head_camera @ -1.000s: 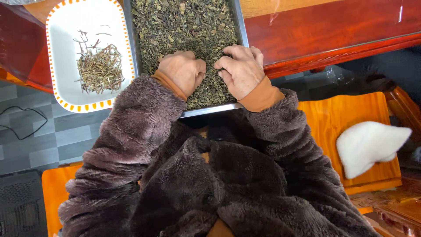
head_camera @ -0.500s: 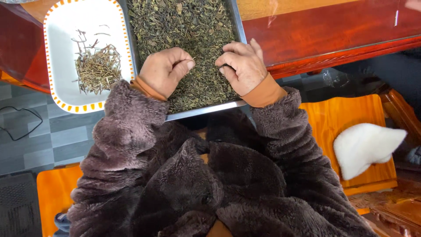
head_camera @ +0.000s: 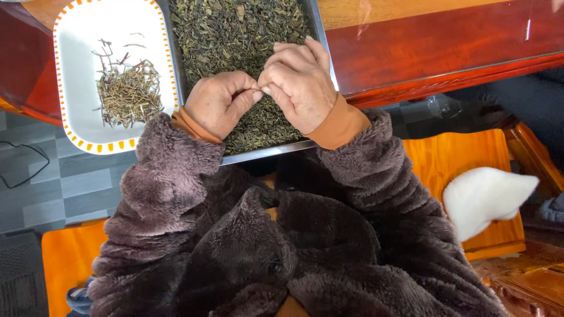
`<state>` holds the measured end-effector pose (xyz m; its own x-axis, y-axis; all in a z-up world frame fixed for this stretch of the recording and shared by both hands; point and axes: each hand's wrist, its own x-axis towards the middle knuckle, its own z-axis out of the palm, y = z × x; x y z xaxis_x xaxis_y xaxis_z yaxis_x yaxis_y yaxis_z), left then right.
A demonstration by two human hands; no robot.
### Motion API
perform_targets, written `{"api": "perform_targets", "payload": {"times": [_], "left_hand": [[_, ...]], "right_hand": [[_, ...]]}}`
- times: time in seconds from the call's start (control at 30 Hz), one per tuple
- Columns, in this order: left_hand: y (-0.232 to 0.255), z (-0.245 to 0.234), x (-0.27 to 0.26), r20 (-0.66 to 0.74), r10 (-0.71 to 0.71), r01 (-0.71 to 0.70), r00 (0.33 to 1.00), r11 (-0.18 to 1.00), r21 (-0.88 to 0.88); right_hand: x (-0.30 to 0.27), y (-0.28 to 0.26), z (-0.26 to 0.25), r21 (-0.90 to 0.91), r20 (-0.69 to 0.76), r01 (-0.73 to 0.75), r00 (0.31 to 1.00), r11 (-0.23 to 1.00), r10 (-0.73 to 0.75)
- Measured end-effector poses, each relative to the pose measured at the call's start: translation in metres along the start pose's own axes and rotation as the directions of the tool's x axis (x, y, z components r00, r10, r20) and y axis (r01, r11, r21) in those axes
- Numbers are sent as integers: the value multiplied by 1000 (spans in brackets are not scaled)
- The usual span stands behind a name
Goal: Sorting dried tea leaves by manually removing stems and placing them in a separate tray
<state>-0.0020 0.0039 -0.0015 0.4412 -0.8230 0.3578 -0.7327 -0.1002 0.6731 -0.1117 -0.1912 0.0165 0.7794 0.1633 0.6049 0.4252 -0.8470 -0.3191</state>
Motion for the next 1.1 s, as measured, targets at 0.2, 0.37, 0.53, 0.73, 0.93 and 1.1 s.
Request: {"api": "perform_targets", "payload": {"times": [0.2,0.37,0.53,0.73,0.93,1.1], "left_hand": [[2,-3,-3,3,-38,38,999,998,-57],[3,-7,-6,7,-49,49,999,995,-92],[-4,-5,-13,49,-227,228,973,889,-396],[-4,-4,-13,55,-235,228,970,817,-530],[9,1,-14,-80,-215,173,973,917,-359],[17,3,-13,-95,-107,68,990,936,-345]], "right_hand": [[-3,-2,0,51,77,-114,991,992,110],[-1,-8,-4,131,104,-159,984,979,146],[-4,-2,-8,107,82,-178,982,978,170],[-6,5,1,187,35,-72,997,980,66],[2,-10,-7,231,43,-66,997,971,57],[-4,-15,0,94,41,-82,996,992,78]]}}
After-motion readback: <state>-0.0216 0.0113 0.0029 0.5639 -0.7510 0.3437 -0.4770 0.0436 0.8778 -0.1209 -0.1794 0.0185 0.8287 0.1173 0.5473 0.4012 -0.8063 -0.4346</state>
